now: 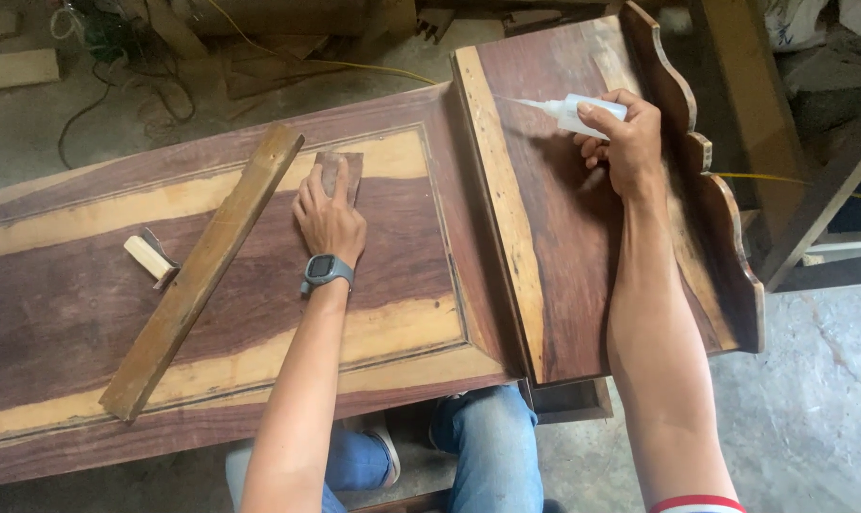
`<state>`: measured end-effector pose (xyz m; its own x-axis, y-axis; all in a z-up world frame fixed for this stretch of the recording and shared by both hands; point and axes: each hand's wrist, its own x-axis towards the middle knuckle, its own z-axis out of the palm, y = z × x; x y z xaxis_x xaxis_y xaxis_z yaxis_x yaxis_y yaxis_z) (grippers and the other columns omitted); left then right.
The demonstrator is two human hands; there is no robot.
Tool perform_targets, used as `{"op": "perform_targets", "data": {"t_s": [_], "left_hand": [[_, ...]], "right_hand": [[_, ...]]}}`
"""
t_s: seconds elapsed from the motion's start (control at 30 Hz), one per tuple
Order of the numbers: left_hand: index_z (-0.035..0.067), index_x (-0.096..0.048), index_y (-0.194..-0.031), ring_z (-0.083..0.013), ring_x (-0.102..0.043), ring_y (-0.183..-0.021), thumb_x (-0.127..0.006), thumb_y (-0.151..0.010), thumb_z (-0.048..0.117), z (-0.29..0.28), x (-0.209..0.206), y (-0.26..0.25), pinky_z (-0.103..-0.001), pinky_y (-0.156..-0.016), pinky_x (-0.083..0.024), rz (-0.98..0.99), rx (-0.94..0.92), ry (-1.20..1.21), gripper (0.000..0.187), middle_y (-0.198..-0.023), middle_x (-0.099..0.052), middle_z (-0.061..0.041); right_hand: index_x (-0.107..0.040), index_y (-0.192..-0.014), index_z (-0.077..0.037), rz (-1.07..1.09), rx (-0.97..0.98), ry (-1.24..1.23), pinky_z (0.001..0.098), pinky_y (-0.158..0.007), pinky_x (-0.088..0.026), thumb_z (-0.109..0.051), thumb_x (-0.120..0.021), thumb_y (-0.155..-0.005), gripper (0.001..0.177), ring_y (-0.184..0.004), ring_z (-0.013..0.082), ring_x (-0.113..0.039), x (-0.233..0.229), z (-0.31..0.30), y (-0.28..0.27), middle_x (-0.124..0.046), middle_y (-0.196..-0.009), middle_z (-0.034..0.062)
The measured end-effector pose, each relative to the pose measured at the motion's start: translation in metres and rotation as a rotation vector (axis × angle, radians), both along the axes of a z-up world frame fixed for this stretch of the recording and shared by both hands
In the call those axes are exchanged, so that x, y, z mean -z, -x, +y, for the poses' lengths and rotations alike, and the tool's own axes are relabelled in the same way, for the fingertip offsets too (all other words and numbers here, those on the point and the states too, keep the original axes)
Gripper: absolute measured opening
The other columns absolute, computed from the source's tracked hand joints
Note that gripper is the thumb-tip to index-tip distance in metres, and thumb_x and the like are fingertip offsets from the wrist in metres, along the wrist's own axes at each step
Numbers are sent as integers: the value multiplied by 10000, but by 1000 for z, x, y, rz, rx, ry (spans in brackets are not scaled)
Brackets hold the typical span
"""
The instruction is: The person is performing maintenance on a wooden furniture piece by sanding the surface with sandpaper and applying glue to the joints.
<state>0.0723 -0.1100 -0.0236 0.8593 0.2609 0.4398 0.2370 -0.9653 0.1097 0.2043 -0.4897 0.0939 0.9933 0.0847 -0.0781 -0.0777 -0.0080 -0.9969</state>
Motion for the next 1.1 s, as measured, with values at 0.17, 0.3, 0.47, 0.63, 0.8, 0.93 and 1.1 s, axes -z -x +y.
{"op": "perform_targets", "data": {"t_s": [0.17,0.3,0.47,0.63,0.8,0.93,1.1], "left_hand": [[224,-525,-1507,-413,-458,-1301,-588,-745,11,0,-1,1,-576,-1035,-405,16,1,16,794,-1476,-475,-200],[228,-554,-1489,-403,-468,-1296,-598,-727,26,1,0,0,-557,-1009,-410,-10,-4,12,789,-1487,-483,-194],[236,-546,-1494,-398,-472,-1287,-598,-732,25,0,1,-1,-554,-1011,-409,13,-14,21,792,-1486,-488,-192],[220,-532,-1505,-400,-465,-1297,-596,-727,8,1,3,0,-561,-1003,-419,3,-4,6,810,-1478,-488,-201],[217,-554,-1488,-400,-485,-1283,-590,-729,-5,0,1,0,-558,-977,-430,-23,1,-2,791,-1458,-507,-201],[218,-530,-1497,-397,-473,-1291,-590,-710,-5,0,0,0,-555,-994,-427,3,-1,11,821,-1469,-489,-195],[216,-535,-1499,-402,-475,-1289,-587,-726,-9,0,1,0,-559,-991,-432,3,0,9,806,-1466,-490,-197]], "right_hand": [[-616,-954,-75,-28,-17,-2,209,-407,-415,-209,-756,-899,202,-504,114,-572,1,2,-2,-706,-770,151],[-644,-996,-55,-54,-38,-13,205,-392,-427,-203,-790,-899,229,-483,112,-587,15,-1,-10,-688,-735,141],[-632,-949,-68,-58,-7,4,209,-386,-412,-216,-790,-890,225,-514,116,-604,14,-1,-9,-678,-740,133],[-639,-953,-71,-47,-6,-9,209,-381,-407,-236,-809,-878,249,-506,114,-594,17,0,-11,-674,-732,133],[-631,-943,-79,-38,4,13,206,-399,-414,-233,-795,-881,234,-538,113,-604,9,2,-6,-677,-763,123],[-641,-964,-71,-49,-1,12,208,-393,-410,-250,-812,-873,264,-518,116,-603,16,0,-10,-668,-725,128],[-643,-973,-74,-43,6,11,202,-389,-405,-238,-811,-887,251,-514,103,-595,13,1,-7,-665,-719,118]]}}
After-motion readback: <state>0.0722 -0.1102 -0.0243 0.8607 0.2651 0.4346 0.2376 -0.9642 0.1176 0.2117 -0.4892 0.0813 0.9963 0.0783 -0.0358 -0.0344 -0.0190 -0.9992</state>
